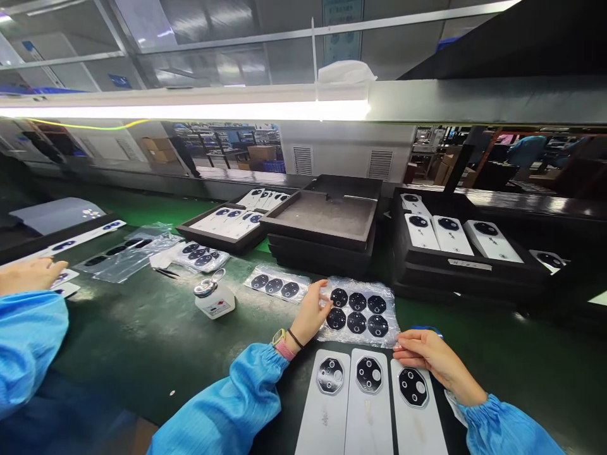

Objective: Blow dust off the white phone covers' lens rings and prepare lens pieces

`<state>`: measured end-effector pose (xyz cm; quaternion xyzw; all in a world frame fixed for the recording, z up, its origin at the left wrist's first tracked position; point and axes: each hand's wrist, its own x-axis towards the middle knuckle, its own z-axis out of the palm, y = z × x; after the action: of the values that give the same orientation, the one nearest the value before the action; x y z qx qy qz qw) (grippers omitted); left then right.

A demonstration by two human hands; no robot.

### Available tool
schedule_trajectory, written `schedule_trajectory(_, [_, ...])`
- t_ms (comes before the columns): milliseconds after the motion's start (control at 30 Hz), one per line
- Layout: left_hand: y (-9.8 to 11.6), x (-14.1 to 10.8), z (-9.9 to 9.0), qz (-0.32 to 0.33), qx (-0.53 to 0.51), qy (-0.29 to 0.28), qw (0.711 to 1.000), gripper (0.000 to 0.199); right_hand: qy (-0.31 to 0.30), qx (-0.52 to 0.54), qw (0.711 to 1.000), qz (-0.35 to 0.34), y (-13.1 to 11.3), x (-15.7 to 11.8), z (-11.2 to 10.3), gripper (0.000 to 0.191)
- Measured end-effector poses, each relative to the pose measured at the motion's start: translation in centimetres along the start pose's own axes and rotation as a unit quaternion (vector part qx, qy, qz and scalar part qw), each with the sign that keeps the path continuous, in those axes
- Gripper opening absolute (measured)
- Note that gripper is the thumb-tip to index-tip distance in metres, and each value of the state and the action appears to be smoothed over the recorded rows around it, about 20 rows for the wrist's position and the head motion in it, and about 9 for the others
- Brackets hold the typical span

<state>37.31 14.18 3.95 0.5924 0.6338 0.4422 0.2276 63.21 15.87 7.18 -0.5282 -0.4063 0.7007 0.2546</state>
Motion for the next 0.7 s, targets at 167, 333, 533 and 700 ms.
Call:
schedule_trajectory(167, [2.7,-1.0,1.5,0.148,0.067,-0.032,0.986,0.029,0.004,-0.017,1.0,0.021,0.2,0.4,0.1,0.016])
schedule_trajectory(333, [5.9,-1.9,5.9,0.228,0.135,-0.154,0.952,0.015,0.005,-0.027,0.999,0.028,0.2,0.4,0.1,0.017])
schedule_trajectory(533, [7.6,-2.7,8.0,0.223,0.216,-0.217,0.926,0.013,-0.012,-0.021,0.999,0.022,0.4,0.2,0.0,0.016])
schedule_trajectory(700, [7.7,-3.0,7.7,0.189,0.256,-0.229,0.92,0.008,-0.027,-0.01,1.0,0.009,0.8,0.5,-0.2,0.011])
